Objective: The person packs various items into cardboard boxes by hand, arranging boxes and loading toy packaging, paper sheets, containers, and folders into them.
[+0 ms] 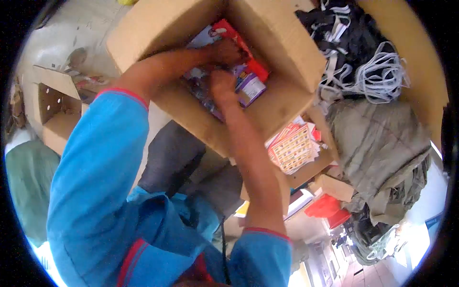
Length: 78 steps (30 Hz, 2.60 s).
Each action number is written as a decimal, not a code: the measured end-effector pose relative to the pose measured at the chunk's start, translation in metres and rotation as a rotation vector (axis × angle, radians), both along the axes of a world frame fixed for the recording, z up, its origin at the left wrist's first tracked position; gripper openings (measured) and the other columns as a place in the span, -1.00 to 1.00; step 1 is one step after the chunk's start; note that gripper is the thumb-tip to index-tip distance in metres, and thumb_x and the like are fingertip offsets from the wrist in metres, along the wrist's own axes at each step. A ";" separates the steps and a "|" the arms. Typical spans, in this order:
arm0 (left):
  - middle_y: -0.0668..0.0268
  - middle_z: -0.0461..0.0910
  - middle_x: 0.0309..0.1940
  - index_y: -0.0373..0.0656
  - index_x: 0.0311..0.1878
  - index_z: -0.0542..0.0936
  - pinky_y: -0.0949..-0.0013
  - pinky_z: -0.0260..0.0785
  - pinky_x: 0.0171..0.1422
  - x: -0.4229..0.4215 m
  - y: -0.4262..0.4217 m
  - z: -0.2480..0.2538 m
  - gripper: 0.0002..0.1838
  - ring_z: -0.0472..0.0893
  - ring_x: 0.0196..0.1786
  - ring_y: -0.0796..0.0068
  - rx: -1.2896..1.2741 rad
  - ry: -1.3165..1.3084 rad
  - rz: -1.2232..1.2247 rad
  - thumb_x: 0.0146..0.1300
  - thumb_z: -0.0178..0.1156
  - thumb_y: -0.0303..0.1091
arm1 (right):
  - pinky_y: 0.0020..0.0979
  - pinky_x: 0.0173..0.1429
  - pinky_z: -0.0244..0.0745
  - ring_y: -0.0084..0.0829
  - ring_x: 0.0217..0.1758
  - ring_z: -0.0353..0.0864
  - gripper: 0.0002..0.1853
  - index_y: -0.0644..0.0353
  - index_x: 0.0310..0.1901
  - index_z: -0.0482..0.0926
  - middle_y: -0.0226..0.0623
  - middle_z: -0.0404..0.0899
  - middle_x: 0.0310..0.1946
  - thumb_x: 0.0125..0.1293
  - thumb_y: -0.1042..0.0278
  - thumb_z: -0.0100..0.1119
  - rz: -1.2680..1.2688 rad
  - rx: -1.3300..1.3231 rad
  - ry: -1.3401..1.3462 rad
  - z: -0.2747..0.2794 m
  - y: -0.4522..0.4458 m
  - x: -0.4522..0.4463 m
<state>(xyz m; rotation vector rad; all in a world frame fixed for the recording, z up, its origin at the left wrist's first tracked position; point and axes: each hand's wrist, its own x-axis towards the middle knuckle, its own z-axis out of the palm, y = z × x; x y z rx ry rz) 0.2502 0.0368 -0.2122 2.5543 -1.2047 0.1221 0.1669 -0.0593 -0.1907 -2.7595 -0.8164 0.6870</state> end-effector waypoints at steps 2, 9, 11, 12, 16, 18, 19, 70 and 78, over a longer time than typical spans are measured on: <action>0.16 0.57 -0.55 -0.11 -0.40 0.52 0.14 0.45 -0.44 0.004 -0.002 -0.011 -0.73 0.62 -0.48 0.17 0.022 0.058 0.032 0.27 -0.03 -0.16 | -0.18 -0.23 0.56 -0.20 -0.24 0.68 -0.76 0.11 -0.20 0.65 -0.14 0.67 -0.31 0.15 0.24 0.12 0.028 -0.106 -0.005 0.024 0.010 0.003; 0.06 0.58 -0.35 -0.22 -0.16 0.53 0.12 0.48 -0.21 -0.015 0.003 0.007 -0.73 0.62 -0.27 0.11 0.113 0.192 0.117 0.21 -0.01 -0.26 | 0.02 -0.14 0.45 -0.25 -0.31 0.68 -0.79 0.01 -0.19 0.67 -0.25 0.68 -0.33 0.23 0.32 0.04 0.057 -0.355 0.079 0.071 -0.049 -0.033; 0.03 0.54 -0.22 -0.23 -0.10 0.53 0.12 0.43 -0.06 -0.025 0.011 0.008 -0.71 0.56 -0.12 0.11 0.129 0.066 0.105 0.18 0.01 -0.28 | 0.06 -0.13 0.42 -0.25 -0.27 0.67 -0.78 0.00 -0.17 0.66 -0.29 0.68 -0.30 0.25 0.34 0.02 0.087 -0.512 0.182 0.087 -0.024 -0.016; 0.01 0.51 -0.09 -0.24 -0.05 0.52 0.12 0.38 0.09 -0.040 0.008 0.007 -0.67 0.50 0.04 0.11 0.128 -0.048 0.109 0.15 0.03 -0.31 | 0.09 -0.13 0.38 -0.26 -0.23 0.66 -0.77 -0.02 -0.15 0.66 -0.33 0.67 -0.26 0.26 0.35 0.00 0.141 -0.683 0.292 0.092 -0.018 -0.016; -0.01 0.35 0.15 -0.27 0.11 0.43 -0.02 0.13 0.34 -0.077 -0.001 0.053 -0.51 0.29 0.25 -0.01 -0.174 0.423 0.355 0.08 0.09 -0.31 | 0.15 -0.03 0.29 -0.27 -0.03 0.58 -0.74 -0.04 -0.08 0.64 -0.41 0.62 -0.09 0.29 0.31 -0.03 0.105 -0.540 0.104 0.068 -0.023 -0.030; -0.01 0.29 0.23 -0.25 0.22 0.35 -0.05 0.01 0.42 -0.091 -0.001 0.047 -0.44 0.22 0.32 -0.04 -0.073 0.278 0.371 0.15 0.05 -0.24 | 0.15 0.01 0.26 -0.24 -0.03 0.58 -0.73 -0.02 -0.05 0.62 -0.36 0.63 -0.08 0.30 0.28 -0.03 0.280 -0.613 0.108 0.069 -0.027 -0.033; -0.01 0.26 0.26 -0.24 0.25 0.32 -0.04 -0.02 0.44 -0.089 0.004 0.046 -0.43 0.19 0.35 -0.03 -0.063 0.235 0.313 0.18 0.03 -0.22 | 0.15 0.00 0.26 -0.22 -0.02 0.58 -0.73 -0.01 -0.04 0.62 -0.35 0.62 -0.07 0.30 0.28 -0.02 0.222 -0.606 0.132 0.066 -0.025 -0.029; -0.12 0.10 0.34 -0.08 0.37 0.19 -0.06 0.15 0.34 -0.058 -0.002 0.070 -0.35 0.15 0.38 -0.11 0.234 0.759 0.460 0.21 0.11 -0.24 | -0.06 -0.32 0.54 -0.03 -0.16 0.58 -0.24 0.55 0.08 0.33 0.00 0.52 -0.09 0.19 -0.12 0.22 -2.096 1.089 0.294 0.000 -0.388 -0.212; -0.02 0.55 0.00 -0.22 0.12 0.48 0.16 0.35 0.17 -0.104 -0.016 0.188 -0.60 0.52 0.12 0.19 -0.103 0.684 0.609 0.26 0.14 -0.26 | -0.13 -0.18 0.57 -0.23 -0.11 0.57 -0.38 0.48 0.08 0.39 -0.07 0.51 -0.01 0.14 0.16 0.35 -2.332 1.274 -0.099 -0.026 -0.363 -0.206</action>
